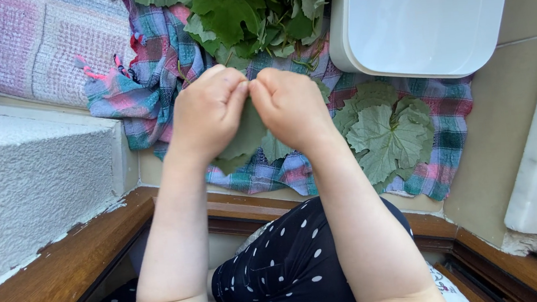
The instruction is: Sort and inspect grape leaves for cooking.
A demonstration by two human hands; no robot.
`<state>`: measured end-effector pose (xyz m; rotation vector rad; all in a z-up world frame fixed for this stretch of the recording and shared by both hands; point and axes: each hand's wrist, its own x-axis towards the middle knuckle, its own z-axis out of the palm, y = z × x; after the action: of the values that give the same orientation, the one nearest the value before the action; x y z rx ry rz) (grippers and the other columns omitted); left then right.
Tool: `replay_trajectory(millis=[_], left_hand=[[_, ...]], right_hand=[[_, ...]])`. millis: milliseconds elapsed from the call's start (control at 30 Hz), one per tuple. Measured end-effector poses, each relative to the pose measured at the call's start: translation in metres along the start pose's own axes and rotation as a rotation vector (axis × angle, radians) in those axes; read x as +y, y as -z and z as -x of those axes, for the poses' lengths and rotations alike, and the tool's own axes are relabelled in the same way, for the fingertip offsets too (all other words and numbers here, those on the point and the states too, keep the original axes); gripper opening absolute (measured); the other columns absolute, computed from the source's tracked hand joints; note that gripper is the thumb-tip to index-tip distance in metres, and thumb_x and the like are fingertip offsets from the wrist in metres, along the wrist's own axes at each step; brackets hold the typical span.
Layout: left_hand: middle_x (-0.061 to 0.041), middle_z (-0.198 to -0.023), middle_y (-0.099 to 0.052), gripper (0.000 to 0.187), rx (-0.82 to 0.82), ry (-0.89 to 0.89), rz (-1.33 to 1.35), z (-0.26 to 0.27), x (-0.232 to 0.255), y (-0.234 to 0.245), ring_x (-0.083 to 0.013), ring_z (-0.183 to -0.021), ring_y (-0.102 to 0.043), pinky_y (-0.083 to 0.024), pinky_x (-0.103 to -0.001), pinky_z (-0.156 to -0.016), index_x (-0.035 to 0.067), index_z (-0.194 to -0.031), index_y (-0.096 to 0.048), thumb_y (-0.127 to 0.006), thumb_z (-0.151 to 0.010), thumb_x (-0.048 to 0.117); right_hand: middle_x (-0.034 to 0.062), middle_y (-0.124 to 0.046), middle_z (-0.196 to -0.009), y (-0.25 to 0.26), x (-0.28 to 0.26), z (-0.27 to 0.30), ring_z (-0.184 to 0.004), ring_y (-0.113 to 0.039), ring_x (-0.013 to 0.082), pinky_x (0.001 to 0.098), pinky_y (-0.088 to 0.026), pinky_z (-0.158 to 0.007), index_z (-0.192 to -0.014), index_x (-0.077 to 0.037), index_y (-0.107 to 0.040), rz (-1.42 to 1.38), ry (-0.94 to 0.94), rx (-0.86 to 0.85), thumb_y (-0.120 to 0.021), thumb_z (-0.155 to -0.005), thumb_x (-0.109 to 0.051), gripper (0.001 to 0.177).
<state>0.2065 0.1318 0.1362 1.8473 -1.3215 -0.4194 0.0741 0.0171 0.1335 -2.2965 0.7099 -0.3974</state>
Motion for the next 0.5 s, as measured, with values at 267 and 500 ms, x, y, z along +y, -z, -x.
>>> replay_trajectory(millis=[267,500], left_hand=[[-0.011,-0.092,-0.064,0.014,0.225,0.079,-0.253,0.007,-0.020,-0.051,-0.0357,-0.078,-0.066,-0.051,-0.047,-0.063,0.009,-0.095,-0.064,-0.063,-0.102,0.021],[-0.003,-0.088,-0.063,0.024,0.230,0.351,0.496,0.018,-0.073,-0.041,-0.0088,-0.082,-0.054,-0.046,-0.027,-0.075,0.003,-0.102,-0.070,-0.061,-0.112,0.022]], right_hand=[[0.0043,-0.063,-0.078,-0.017,-0.012,0.017,-0.072,-0.054,0.0119,0.0303,-0.047,-0.066,-0.086,-0.004,-0.066,-0.722,-0.204,-0.063,-0.063,-0.102,-0.019,0.022],[-0.0041,-0.071,-0.090,0.017,0.002,-0.007,-0.068,-0.058,0.0071,0.0231,-0.046,-0.060,-0.121,-0.011,-0.064,-0.943,-0.467,0.210,-0.068,-0.097,-0.025,0.028]])
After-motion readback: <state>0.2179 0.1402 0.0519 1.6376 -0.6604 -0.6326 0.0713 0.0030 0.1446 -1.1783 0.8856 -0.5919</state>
